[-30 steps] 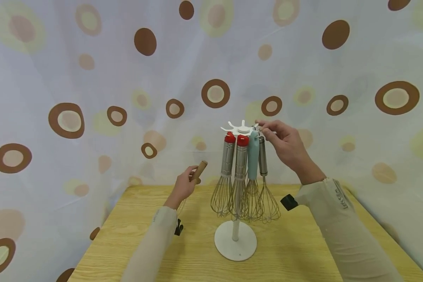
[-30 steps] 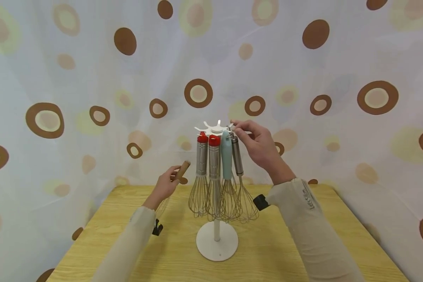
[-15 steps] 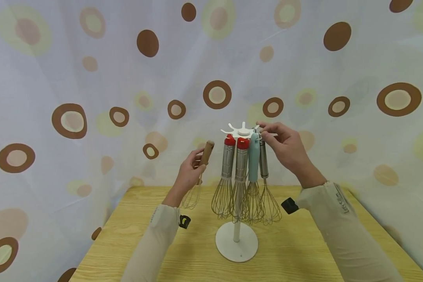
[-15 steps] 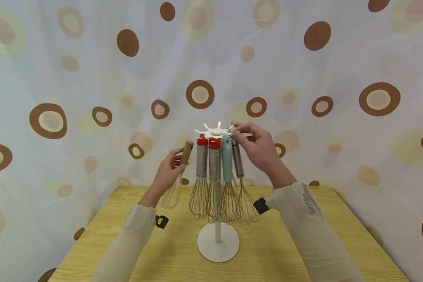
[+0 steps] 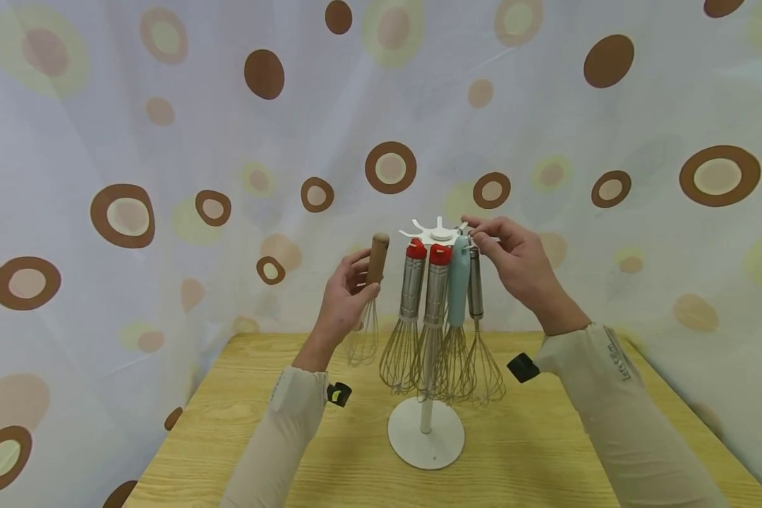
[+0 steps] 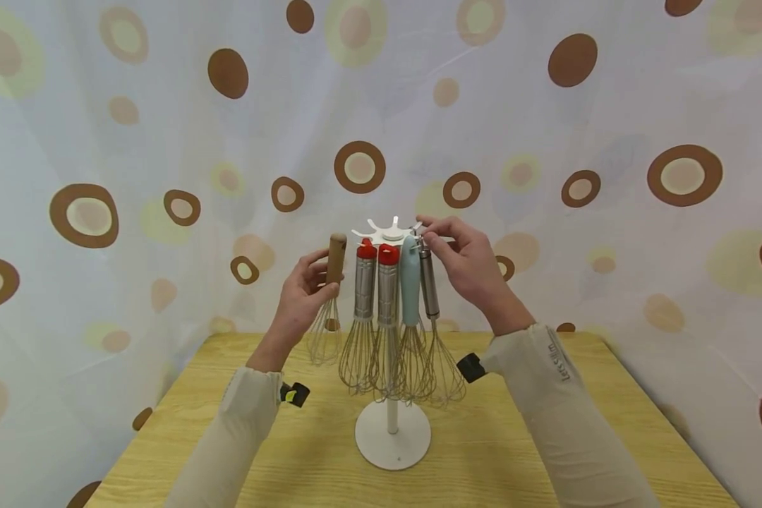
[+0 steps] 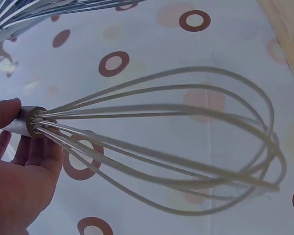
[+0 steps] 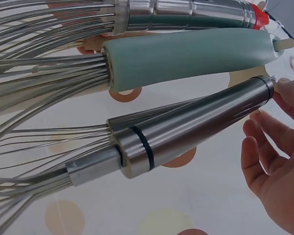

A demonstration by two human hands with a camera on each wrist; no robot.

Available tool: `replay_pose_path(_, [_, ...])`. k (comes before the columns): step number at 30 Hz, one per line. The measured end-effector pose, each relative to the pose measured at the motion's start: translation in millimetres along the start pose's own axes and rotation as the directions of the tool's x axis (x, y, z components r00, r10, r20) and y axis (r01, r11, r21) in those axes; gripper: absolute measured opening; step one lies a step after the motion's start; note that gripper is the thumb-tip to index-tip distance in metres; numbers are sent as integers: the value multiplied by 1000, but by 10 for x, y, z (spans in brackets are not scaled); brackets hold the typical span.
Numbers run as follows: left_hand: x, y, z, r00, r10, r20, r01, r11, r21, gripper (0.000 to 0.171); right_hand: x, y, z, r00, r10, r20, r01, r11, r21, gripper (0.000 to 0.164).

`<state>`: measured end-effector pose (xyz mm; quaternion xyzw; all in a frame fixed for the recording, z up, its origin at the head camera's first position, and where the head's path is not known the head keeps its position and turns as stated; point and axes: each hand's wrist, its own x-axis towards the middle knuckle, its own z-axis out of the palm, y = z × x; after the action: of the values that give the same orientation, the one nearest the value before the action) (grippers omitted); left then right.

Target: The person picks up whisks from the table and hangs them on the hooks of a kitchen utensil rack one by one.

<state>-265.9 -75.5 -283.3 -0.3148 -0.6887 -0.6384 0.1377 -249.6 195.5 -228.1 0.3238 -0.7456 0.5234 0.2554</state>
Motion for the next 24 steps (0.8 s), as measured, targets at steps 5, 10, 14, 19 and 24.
replay_pose_path(5, [23,61,24,999,28,-16,-29,999,-37,53,18,16,-7,1000,16,2,-16,1000,10,18])
replay_pose_path(10, [50,158,72,998,54,-23,-55,997,-51,53,36,55,-19,1000,14,16,-14,999,44,17])
replay_pose_path(14, [61,225,112,997,82,-14,-83,995,-58,53,47,82,-21,1000,7,26,-9,997,81,14])
replay_pose_path(19, [88,200,143,995,98,-18,-99,993,-68,54,45,90,-30,1000,4,31,-7,995,100,14])
replay_pose_path(24, [148,15,139,993,118,-21,-120,989,-84,55,46,94,-33,999,6,34,-9,995,95,14])
